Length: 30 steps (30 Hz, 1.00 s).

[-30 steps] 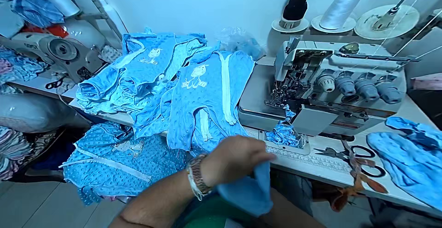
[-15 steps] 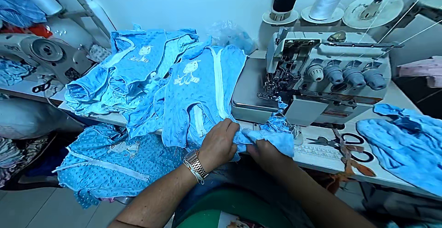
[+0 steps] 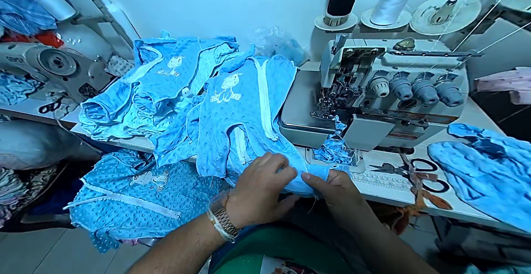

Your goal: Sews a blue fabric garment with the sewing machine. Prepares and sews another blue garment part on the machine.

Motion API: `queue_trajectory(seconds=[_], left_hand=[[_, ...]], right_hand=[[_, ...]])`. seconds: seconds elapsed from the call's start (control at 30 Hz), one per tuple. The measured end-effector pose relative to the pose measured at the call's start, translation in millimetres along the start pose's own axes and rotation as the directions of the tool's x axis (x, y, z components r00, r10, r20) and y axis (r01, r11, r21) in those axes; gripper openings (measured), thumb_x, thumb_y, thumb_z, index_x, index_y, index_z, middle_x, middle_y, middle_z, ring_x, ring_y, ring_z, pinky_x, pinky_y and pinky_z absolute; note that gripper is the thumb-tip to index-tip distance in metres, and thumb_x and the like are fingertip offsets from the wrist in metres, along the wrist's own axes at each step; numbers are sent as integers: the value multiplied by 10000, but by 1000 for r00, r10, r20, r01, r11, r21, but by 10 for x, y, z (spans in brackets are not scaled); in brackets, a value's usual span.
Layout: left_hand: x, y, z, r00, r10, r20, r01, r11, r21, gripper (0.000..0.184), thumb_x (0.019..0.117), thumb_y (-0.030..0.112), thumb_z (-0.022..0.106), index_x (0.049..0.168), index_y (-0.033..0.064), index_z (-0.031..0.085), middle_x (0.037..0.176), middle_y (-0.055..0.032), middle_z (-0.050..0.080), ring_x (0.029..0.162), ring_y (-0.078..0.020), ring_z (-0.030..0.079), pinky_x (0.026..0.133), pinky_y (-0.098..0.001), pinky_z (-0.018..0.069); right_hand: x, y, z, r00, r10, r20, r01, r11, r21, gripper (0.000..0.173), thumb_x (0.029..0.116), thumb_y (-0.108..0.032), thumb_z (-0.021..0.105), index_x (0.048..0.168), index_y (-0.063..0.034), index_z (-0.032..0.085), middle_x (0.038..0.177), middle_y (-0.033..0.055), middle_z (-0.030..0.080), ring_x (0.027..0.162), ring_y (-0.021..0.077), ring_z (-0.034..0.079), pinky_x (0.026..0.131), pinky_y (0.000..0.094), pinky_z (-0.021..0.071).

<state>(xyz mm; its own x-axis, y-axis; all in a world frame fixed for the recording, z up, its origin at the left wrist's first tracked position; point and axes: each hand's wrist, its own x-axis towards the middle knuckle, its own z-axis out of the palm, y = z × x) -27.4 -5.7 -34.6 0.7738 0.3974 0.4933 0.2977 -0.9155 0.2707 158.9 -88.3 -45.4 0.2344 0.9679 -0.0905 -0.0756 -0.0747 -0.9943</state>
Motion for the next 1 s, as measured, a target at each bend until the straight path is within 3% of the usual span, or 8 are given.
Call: queue_trajectory(seconds=[0.07, 0.17, 0.27, 0.43, 0.57, 0.7, 0.83, 1.0], left_hand=[[140, 39, 54, 996, -22, 84, 21, 1000, 7, 277, 746, 146, 826, 989, 68, 718, 949, -102, 657, 891, -275, 664, 719, -429, 575], [189, -31, 52, 997, 16, 78, -13, 999, -47, 113, 809, 20, 713, 919, 38, 730, 844, -86, 669, 791, -231, 692, 663, -388, 596], [214, -81, -103, 991, 7, 132, 15, 986, -166, 25, 845, 20, 702, 843, 35, 722, 788, -58, 658, 710, -168, 668, 624, -338, 577], [367, -72, -394, 966, -89, 243, 156, 950, -271, 245, 799, 90, 829, 697, 81, 607, 664, 4, 586, 574, -60, 543, 507, -220, 445], [504, 1, -420, 963, -151, 223, 218, 922, -319, 260, 790, 73, 852, 695, 65, 611, 610, 2, 559, 528, -58, 508, 478, -213, 412], [534, 32, -319, 955, -164, 246, 243, 909, -338, 273, 790, 94, 858, 701, 68, 601, 597, 4, 549, 525, -57, 504, 481, -216, 402], [496, -52, -325, 951, -157, 268, 261, 870, -417, 278, 781, 111, 876, 716, 55, 611, 605, 8, 554, 533, -34, 501, 491, -186, 395], [492, -4, -263, 993, -61, 103, 87, 960, -266, 232, 799, 134, 855, 944, 50, 695, 912, -60, 651, 825, -140, 655, 710, -281, 575]], right_hand=[[-16, -25, 13, 999, -47, -25, 47, 999, -3, 180, 1012, -78, 587, 931, -43, 743, 815, 66, 742, 738, 120, 714, 709, 277, 606], [15, -46, -69, 992, -52, -118, 54, 998, 14, 176, 1013, -51, 580, 950, -23, 742, 830, 75, 745, 750, 123, 718, 717, 284, 609], [16, -54, -105, 995, -11, -103, 12, 1000, 16, 180, 1012, -40, 574, 950, -17, 742, 834, 79, 745, 756, 123, 716, 729, 286, 605], [58, -167, -41, 998, -42, -52, 44, 998, 47, 163, 1005, -23, 582, 949, -22, 735, 830, 70, 742, 753, 112, 713, 725, 268, 602], [23, -173, -18, 983, -178, 42, 176, 984, 39, 189, 844, -181, 760, 1007, -88, 754, 880, 49, 754, 811, 113, 728, 737, 282, 617], [21, -183, 53, 963, -204, -177, 220, 973, 75, 126, 841, 26, 727, 949, -34, 753, 832, 71, 752, 749, 118, 727, 713, 272, 623], [39, -169, 11, 947, -228, -227, 245, 969, 45, 150, 814, 66, 721, 919, -36, 751, 819, 51, 749, 742, 95, 720, 702, 244, 614], [12, -137, 30, 935, -314, -166, 303, 949, -88, 79, 820, -20, 736, 883, -63, 757, 767, 31, 741, 691, 82, 710, 644, 238, 608]])
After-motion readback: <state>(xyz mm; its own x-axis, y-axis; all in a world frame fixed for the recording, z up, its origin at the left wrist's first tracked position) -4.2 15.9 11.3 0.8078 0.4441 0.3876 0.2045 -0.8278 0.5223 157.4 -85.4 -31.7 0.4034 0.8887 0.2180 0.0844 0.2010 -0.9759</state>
